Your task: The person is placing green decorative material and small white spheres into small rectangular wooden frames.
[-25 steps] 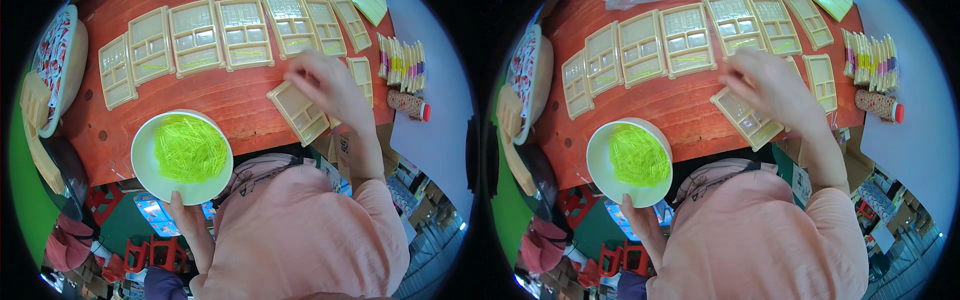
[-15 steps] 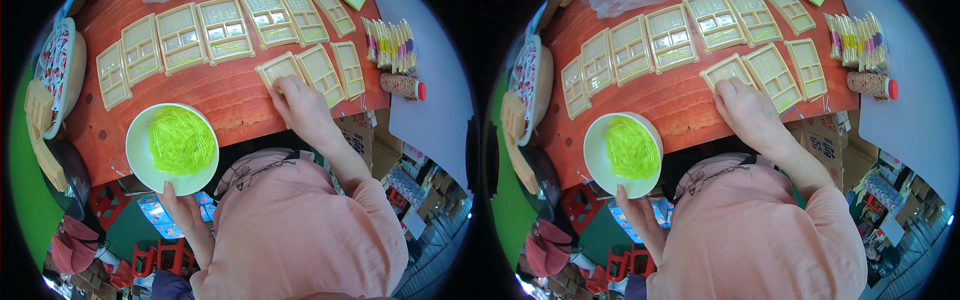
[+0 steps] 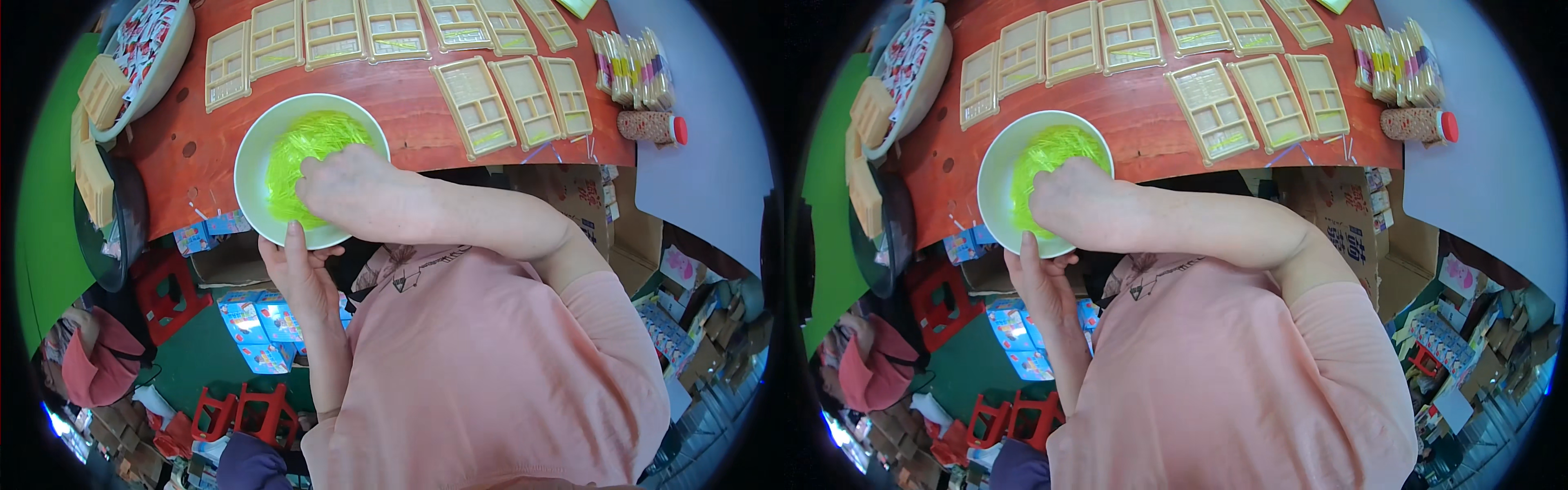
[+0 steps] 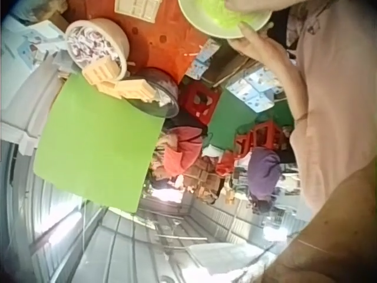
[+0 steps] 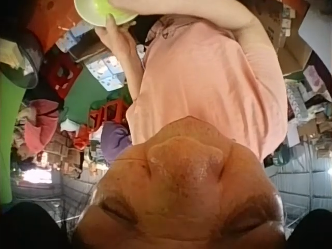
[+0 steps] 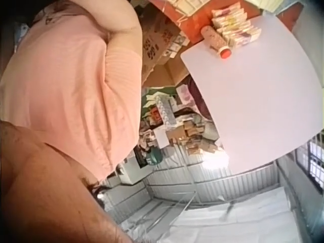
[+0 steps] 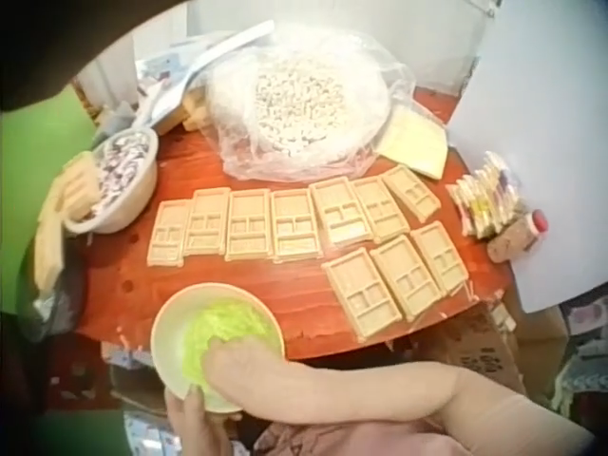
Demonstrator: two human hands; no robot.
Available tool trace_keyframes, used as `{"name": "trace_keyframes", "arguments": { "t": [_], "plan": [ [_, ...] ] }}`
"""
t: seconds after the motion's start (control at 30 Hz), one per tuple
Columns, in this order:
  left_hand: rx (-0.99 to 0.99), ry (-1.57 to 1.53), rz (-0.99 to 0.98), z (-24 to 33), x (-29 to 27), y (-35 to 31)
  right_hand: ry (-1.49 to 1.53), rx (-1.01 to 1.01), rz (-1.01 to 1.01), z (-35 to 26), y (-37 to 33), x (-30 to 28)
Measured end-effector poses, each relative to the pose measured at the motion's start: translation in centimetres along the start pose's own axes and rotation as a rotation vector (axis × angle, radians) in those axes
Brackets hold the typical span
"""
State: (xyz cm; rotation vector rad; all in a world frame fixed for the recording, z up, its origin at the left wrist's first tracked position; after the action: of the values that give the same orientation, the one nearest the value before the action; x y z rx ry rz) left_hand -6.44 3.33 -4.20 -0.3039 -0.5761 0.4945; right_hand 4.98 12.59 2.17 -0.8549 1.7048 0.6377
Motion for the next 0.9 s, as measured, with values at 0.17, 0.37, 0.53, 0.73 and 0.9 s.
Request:
{"name": "trace_keyframes", "arguments": {
  "t": [0.17, 0.37, 0.53, 0.73, 0.9],
  "plan": [
    [0.022, -0.012, -0.015, 0.3, -0.4, 0.3, -0.074, -0.019, 0.007, -0.8, 0.0, 0.1],
    [-0.021, -0.048, -0.012, 0.6, -0.9, 1.1, -0.038, 0.035, 0.201, -0.3, -0.4, -1.7],
    [-0.044, -0.116, -0.015, 0.9, -1.2, 1.6, 0.068, -0.039, 0.369, 0.9, 0.1, -3.1],
    [-0.024, -0.147, 0.068, 2.0, -3.8, 1.0, 0.744, 0.355, 0.400, 8.6, 6.4, -3.0],
    [-0.013, -0.180, 0.091, 2.4, -4.5, 1.1, 0.559, 0.288, 0.490, 10.7, 14.8, 0.7]
  ]
}}
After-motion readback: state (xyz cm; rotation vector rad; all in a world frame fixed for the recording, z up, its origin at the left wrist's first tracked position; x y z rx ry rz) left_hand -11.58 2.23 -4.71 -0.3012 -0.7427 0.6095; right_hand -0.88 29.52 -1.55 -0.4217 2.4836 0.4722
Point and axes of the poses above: each hand's wrist, its own y-axis towards the middle knuckle, its own x-axis out of the palm, z = x × y, the point moved 6 cm from there along y, towards the middle knuckle, and after that the axes turned 9 degrees about -y, right-handed, at the moved point
